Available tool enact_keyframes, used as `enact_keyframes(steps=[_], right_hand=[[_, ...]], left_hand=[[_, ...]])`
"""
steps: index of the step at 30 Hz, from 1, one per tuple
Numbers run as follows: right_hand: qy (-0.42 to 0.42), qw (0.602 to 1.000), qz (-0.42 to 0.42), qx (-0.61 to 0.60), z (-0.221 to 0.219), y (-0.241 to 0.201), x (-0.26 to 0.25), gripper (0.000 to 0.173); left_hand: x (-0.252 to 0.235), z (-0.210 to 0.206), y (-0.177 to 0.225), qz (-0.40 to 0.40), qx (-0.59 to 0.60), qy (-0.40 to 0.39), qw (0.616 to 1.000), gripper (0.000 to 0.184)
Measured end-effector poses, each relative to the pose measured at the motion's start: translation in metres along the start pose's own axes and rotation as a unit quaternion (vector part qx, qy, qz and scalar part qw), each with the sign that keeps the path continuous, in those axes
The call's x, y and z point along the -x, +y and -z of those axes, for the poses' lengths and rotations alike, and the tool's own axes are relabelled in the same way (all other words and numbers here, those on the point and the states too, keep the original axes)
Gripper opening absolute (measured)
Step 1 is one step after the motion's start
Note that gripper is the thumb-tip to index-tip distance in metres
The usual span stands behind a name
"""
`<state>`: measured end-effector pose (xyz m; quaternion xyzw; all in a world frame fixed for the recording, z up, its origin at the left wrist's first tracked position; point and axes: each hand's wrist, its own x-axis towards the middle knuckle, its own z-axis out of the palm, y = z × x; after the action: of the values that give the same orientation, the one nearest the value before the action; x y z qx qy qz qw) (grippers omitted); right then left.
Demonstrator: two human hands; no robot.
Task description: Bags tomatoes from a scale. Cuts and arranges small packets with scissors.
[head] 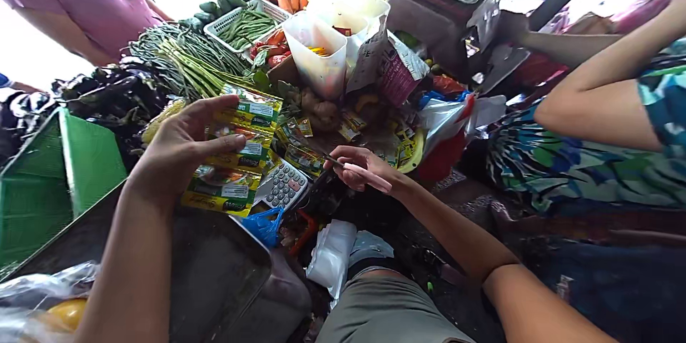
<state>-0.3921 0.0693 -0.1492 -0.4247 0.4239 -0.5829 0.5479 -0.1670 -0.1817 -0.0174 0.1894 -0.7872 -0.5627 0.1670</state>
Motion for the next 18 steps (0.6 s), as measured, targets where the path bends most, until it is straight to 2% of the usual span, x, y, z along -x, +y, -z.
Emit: enact_keyframes(steps=[5,13,18], right_hand=[[-0.064,0.998,-0.003,0.016,0.001,-0.002,-0.014,0.059],[-0.024,0.994,0.0,0.107,-0.001,-0.013,-0.028,0.06],[-0.043,0.991,0.007,0.127,-0.007,-0.025,-0.038,0.062]], left_hand=[[0.001,0.003,0.003,-0.004,0.025,-0.021,0.999,0.069],[0.0,0.008,0.0,-0.015,0.056,-0.068,0.996,0.068],[0.002,0.007,0.005,0.008,0.06,-0.077,0.995,0.07]])
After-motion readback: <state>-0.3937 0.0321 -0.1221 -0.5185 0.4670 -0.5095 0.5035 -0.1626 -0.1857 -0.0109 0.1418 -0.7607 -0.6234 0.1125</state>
